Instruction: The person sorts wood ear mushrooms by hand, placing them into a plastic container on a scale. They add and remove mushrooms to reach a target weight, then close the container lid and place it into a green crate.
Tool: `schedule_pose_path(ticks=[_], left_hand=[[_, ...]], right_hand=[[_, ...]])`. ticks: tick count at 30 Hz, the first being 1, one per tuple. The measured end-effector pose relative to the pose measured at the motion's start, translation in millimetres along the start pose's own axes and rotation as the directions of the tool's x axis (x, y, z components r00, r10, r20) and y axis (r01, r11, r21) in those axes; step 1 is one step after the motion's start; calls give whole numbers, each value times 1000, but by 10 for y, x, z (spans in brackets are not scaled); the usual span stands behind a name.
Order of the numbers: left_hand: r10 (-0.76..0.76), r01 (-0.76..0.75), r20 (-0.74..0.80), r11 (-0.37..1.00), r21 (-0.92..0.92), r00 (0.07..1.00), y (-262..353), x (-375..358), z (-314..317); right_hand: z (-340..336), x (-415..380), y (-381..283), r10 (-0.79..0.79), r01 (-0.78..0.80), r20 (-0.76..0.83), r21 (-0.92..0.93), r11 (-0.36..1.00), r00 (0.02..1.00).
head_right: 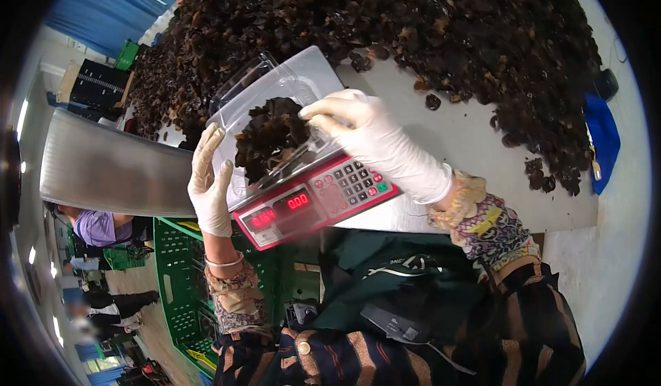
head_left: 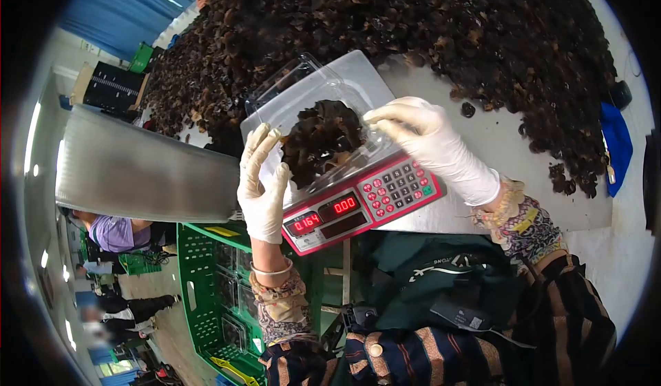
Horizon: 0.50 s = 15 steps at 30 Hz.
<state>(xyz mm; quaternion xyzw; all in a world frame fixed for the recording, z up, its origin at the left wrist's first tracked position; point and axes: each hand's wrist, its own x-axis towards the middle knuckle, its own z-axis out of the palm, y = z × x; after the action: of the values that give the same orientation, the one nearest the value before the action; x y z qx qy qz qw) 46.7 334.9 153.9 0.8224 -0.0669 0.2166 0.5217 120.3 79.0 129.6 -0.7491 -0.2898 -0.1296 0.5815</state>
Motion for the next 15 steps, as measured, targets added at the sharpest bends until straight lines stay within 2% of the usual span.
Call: schedule_pose_path(ticks=[2, 3, 4, 5, 6, 8, 9, 10, 12, 13, 14, 15], left_hand=[[92, -118, 104, 955, 273, 990, 103, -62, 57], [110, -158, 148, 919, 362, 983, 144, -85, 129], [132, -207, 193, 873, 442, 972, 150, -93, 201], [116, -224, 227, 814, 536, 967, 120, -84, 236], [92, -205, 215, 782, 589, 972, 106, -70, 286], [181, -254, 180, 749, 612, 967, 2, -38, 325], [146, -210, 153, 760, 615, 977, -10, -11, 320], [163, -213, 138, 789, 576, 977, -48, 7, 318], [100, -105, 34, 905, 411, 994, -44, 23, 322], [-69, 71, -75, 997, 23, 995, -98, 19, 322], [-203, 187, -123, 974, -129, 971, -47, 49, 304], [-245, 219, -151, 960, -173, 958, -47, 78, 297]], right_hand=[[-321, -177, 144, 121, -121, -1, -110, 987, 993], [-460, -281, 234, 219, -220, -33, -45, 974, 975], [-598, -394, 269, 333, -336, -67, -35, 941, 941], [-719, -520, 345, 375, -381, -90, -73, 922, 923], [-831, -645, 423, 412, -424, -114, -107, 899, 904], [-1010, -893, 437, 495, -502, -86, -173, 847, 865], [-1057, -1035, 451, 481, -474, -35, -252, 844, 876], [-1064, -1165, 431, 424, -388, 7, -388, 836, 906], [-1038, -1376, 378, 319, -178, 125, -616, 767, 940], [-1052, -1460, 370, 331, -124, 211, -643, 755, 920], [-1055, -1534, 366, 343, -66, 298, -662, 746, 891], [-1003, -1589, 404, 257, -68, 243, -589, 805, 936]])
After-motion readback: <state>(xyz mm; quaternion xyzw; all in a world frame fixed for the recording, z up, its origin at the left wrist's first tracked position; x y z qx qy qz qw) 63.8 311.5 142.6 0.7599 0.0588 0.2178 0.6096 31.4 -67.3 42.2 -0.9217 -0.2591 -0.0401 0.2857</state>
